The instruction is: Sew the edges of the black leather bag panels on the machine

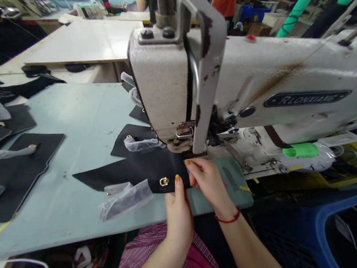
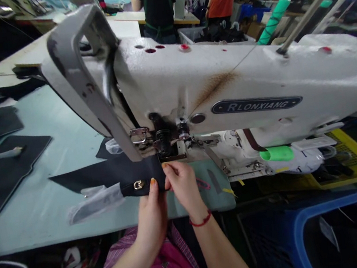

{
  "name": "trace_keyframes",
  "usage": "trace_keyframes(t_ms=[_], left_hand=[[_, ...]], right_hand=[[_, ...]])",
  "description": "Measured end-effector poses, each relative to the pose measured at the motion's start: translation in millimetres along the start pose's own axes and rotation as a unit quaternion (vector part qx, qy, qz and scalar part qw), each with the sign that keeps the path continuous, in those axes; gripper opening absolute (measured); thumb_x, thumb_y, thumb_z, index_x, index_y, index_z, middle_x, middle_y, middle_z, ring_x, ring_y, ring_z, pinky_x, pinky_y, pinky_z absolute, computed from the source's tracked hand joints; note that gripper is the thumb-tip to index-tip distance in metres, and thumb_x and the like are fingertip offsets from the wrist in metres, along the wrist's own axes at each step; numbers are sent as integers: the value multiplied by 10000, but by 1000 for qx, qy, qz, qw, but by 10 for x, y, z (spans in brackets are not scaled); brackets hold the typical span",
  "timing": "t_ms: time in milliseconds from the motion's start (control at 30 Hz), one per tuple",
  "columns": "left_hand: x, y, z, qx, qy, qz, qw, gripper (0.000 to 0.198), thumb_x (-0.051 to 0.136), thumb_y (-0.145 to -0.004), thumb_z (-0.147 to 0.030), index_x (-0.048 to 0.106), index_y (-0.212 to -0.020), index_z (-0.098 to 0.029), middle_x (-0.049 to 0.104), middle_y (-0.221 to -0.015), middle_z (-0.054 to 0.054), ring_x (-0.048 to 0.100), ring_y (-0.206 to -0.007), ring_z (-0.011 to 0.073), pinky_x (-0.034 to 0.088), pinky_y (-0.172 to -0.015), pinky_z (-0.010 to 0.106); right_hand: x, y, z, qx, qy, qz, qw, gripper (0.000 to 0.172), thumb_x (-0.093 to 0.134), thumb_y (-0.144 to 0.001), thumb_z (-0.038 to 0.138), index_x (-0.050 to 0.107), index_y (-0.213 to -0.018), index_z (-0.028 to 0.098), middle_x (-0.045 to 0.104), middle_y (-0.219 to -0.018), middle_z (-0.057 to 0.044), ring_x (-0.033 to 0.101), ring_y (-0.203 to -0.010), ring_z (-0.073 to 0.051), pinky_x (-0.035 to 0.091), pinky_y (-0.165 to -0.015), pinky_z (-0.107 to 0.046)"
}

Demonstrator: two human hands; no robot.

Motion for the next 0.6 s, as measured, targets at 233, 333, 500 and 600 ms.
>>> trace_keyframes(t_ms=[233, 333, 500, 600], left_hand=[[-614, 230, -881, -50, -370, 416, 829, 257, 547, -896, -400, 740, -1010, -275, 741, -1018, 91, 705, -861, 211, 577, -759, 289], [-427, -235, -1685, 202, -495, 300, 790, 252, 470, -941, -323, 679, -1070, -265, 730, -979, 35, 673, -742, 148, 551, -719, 252], [-88, -1479, -1941, 377, -736, 266, 495, 402, 551, -852, -431, 645, -1101, -130, 631, -1217, 162, 574, -1120, 321, 428, -984, 434], [-155, -1910, -1751, 287, -802, 327, 410, 348, 529, -852, -475, 669, -855, -156, 700, -930, 128, 640, -911, 291, 460, -835, 366]], right_hand=[[-520, 441, -698, -110, 370, -142, 911, 269, 524, -925, 330, 661, -1084, 163, 653, -1053, -122, 598, -989, -262, 479, -872, -399], [-591, 453, -900, -116, 502, -131, 847, 239, 512, -935, 287, 674, -1062, 164, 646, -1057, -123, 584, -989, -287, 471, -872, -436], [-594, 415, -972, -141, 547, -131, 814, 308, 383, -975, 232, 682, -985, 161, 671, -977, -122, 618, -921, -272, 496, -820, -413], [-650, 514, -947, -124, 449, -156, 871, 361, 299, -995, 245, 644, -1007, 140, 690, -872, -108, 659, -788, -218, 532, -706, -333]])
Point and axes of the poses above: each hand's wrist, its own y-axis away from the middle knuckle, its own x-axis out of the palm, z = x × y, the point moved 1 cm from there along -y, towards the middle knuckle
